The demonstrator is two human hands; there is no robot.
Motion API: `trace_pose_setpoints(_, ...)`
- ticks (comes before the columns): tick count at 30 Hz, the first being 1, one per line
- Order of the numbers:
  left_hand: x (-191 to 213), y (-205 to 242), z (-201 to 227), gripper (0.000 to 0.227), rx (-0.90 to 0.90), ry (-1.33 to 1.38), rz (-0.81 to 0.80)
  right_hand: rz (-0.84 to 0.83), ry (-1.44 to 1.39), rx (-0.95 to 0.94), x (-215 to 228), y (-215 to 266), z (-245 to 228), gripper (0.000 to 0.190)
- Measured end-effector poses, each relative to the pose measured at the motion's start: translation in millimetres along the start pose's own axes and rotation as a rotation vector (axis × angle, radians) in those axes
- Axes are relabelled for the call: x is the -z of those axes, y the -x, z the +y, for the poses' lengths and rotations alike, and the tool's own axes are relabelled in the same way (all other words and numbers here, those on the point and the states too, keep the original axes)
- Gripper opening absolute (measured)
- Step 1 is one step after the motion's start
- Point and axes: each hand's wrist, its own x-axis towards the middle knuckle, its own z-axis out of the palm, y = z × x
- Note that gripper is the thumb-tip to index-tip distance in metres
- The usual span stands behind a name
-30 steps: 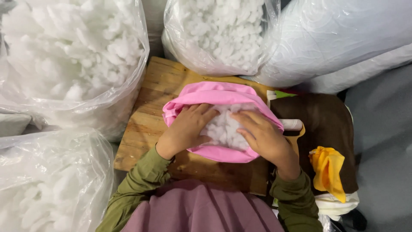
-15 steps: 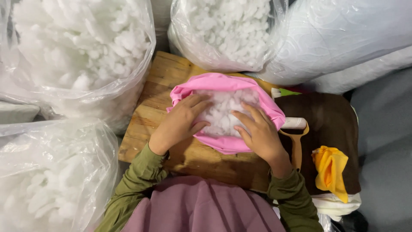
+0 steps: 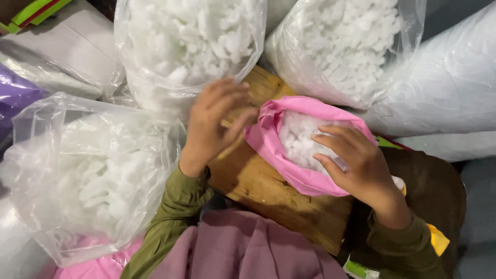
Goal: The person smooths a pink fabric on a wooden board using a lint roller, then folds it into a pouch shape. They repeatedly take handfuls of white cotton from large plastic bags and stuff them into the pink pouch, pressing and adjusting the filling to distribute it evenly.
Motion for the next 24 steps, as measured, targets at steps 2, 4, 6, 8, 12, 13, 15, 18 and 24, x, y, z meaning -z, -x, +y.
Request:
trace_pose_setpoints(2,16,-20,-20,0.027,0.061,-0.143,0.113,-0.046,-0.021,0.031,7,-44,-19,0.033)
trace_pose_setpoints(4,30,-39,-40,0.027,0.115,-0.280,0.226,-0.090,-0.036,0.057,1,-84,-25,0.033)
trace_pose_setpoints(6,44,-58,-61,0.063,0.140,-0.411,0.239,-0.085,-0.084,0.211,-17,-126,-16,0.043)
trace_pose_setpoints(8,36,-48,-108,0.093,0.245,-0.511,0.175,-0.055,-0.110,0.193,-41,-166,-9,0.047)
trace_pose_setpoints(12,18,-26,-147,0.155,0.558,-0.651,-0.071,0.128,-0.247,0.161,-105,-247,26,0.066)
trace_pose_setpoints(13,18,-22,-139,0.155,0.553,-0.651,-0.066,0.131,-0.242,0.164,-129,-264,41,0.066)
trace_pose_setpoints(15,18,-15,-124,0.154,0.614,-0.547,-0.106,0.165,-0.124,0.030,-175,-298,73,0.090)
trace_pose_setpoints(18,21,-14,-112,0.148,0.531,-0.498,-0.078,-0.029,-0.160,-0.110,-212,-330,81,0.094)
trace_pose_setpoints(24,27,-24,-114,0.145,0.467,-0.281,0.028,-0.427,-0.129,0.006,-260,-324,58,0.067)
